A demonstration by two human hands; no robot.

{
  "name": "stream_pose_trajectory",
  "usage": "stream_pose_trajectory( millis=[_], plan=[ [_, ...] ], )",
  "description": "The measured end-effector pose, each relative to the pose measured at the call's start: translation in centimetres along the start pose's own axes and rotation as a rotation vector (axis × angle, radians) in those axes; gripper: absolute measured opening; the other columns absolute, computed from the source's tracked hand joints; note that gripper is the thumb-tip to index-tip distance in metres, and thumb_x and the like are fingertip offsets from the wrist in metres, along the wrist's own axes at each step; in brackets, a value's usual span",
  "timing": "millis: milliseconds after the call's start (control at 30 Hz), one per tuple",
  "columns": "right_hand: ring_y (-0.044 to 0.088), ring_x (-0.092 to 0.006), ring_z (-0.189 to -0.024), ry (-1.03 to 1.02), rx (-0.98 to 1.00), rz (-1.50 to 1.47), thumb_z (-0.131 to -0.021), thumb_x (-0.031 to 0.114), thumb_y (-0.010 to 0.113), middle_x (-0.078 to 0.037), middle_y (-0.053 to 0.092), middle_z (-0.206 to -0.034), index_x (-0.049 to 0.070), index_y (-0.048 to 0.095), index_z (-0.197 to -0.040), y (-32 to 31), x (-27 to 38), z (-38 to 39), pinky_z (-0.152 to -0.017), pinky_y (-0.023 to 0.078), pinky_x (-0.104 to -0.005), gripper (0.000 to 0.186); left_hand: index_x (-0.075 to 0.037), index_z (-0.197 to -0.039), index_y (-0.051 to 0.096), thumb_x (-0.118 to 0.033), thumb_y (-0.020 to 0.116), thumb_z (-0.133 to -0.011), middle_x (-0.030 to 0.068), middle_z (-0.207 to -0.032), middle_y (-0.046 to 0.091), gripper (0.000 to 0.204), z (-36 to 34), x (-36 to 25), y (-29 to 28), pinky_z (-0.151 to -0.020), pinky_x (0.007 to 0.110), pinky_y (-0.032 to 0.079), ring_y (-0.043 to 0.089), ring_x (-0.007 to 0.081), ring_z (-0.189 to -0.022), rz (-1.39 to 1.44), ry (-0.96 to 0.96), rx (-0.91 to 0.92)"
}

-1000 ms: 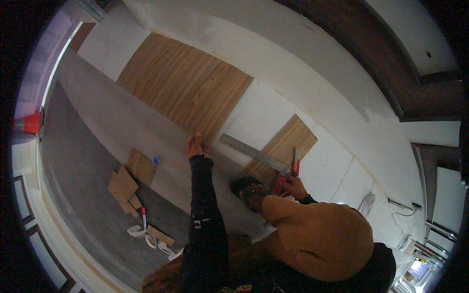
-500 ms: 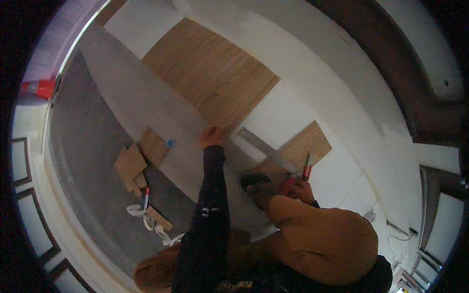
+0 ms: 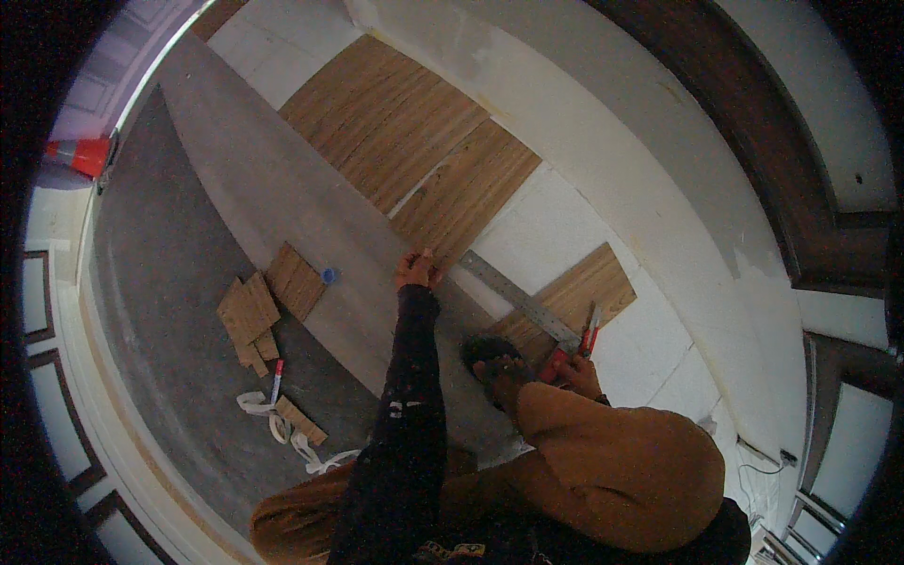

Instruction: The person measures a tile with a square ruler and cuts it using a utility knife while working on the floor.

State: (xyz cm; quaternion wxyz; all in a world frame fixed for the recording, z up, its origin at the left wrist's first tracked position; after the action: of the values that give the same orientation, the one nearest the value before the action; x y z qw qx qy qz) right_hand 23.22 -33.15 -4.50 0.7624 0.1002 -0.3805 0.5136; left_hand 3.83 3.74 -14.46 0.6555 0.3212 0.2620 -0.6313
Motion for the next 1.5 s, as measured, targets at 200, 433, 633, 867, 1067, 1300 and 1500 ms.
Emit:
stream_pose_trajectory(
  millis=[200,433,633,867,1067,1300,1500],
  plan=[
    [0.063,-0.0137,-0.066,-0.027,0.102,-0.092,-0.088,0.035,0.075,-0.008,0.069,-0.075,-0.001,0.066,-0.089,3.2,0.2,-0.8,-0.059,0.05,-0.0335,0.038,-0.009,-0.113,0.056,-0.02,0.078,-0.085,0.0062,-0.09,0.061,0.037,-6.5,-0.1,-5.9,-0.059,0.036,0.055,0.06,0.0189,-0.072,-0.032,0.143,0.043],
    [0.065,-0.0152,-0.066,-0.011,0.032,-0.047,-0.09,0.031,0.074,-0.01,0.07,-0.081,-0.001,0.066,-0.094,-2.5,-4.1,-1.3,-0.059,0.052,-0.0319,0.033,-0.006,-0.111,0.064,-0.02,0.085,-0.078,0.0044,-0.09,0.061,0.041,-2.5,1.9,2.5,-0.063,0.039,0.054,0.06,0.0198,-0.072,0.242,0.046,-0.018],
    [0.071,-0.0172,-0.072,0.02,0.141,-0.046,-0.093,0.028,0.066,-0.01,0.074,-0.087,-0.001,0.069,-0.109,1.6,-1.7,-1.3,-0.063,0.059,-0.0346,0.033,-0.004,-0.119,0.066,-0.032,0.089,-0.07,0.0119,-0.098,0.065,0.062,-5.3,0.3,-3.6,-0.073,0.042,0.054,0.064,0.0285,-0.079,-0.494,0.446,-0.233],
    [0.071,-0.0182,-0.073,0.0,0.061,0.159,-0.092,0.031,0.068,-0.01,0.074,-0.091,0.001,0.069,-0.112,0.0,-4.0,-2.0,-0.063,0.059,-0.0352,0.037,-0.005,-0.132,0.058,-0.037,0.087,-0.066,0.0199,-0.119,0.058,0.078,0.0,-1.3,1.3,-0.095,0.043,0.049,0.058,0.0365,-0.112,-1.068,0.62,-0.196],
    [0.071,-0.0201,-0.079,0.067,0.12,0.05,-0.092,0.031,0.069,-0.01,0.074,-0.096,-0.001,0.066,-0.116,0.1,-4.5,-1.8,-0.065,0.059,-0.0352,0.04,-0.005,-0.139,0.051,-0.037,0.087,-0.067,0.023,-0.125,0.051,0.086,4.7,-5.6,1.6,-0.099,0.044,0.047,0.052,0.0388,-0.118,-1.058,0.471,-0.219],
    [0.07,-0.0199,-0.079,0.03,0.1,-0.143,-0.091,0.028,0.071,-0.012,0.072,-0.102,-0.001,0.061,-0.119,0.2,-4.5,-1.8,-0.066,0.058,-0.0339,0.041,-0.004,-0.14,0.048,-0.029,0.084,-0.073,0.0209,-0.128,0.049,0.08,5.8,-5.8,2.3,-0.099,0.044,0.046,0.051,0.0393,-0.119,-1.097,0.588,-0.162],
    [0.07,-0.0197,-0.079,0.041,0.129,-0.229,-0.091,0.029,0.071,-0.011,0.072,-0.098,-0.001,0.063,-0.116,0.4,-4.5,-1.7,-0.065,0.058,-0.0336,0.04,-0.003,-0.138,0.049,-0.026,0.083,-0.077,0.0211,-0.126,0.051,0.073,5.3,-5.7,2.5,-0.098,0.044,0.047,0.052,0.0395,-0.119,-1.043,0.52,-0.095]
  ],
)
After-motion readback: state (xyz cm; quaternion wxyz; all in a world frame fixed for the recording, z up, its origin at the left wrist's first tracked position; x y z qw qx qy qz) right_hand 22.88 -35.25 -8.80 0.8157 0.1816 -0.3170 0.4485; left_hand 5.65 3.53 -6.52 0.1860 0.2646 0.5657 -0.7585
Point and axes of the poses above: each hand's wrist, its own z-axis away from the middle knuckle, its own y-axis out of the palm, x = y × z, the point moved 5 cm from there along -z, towards the middle knuckle
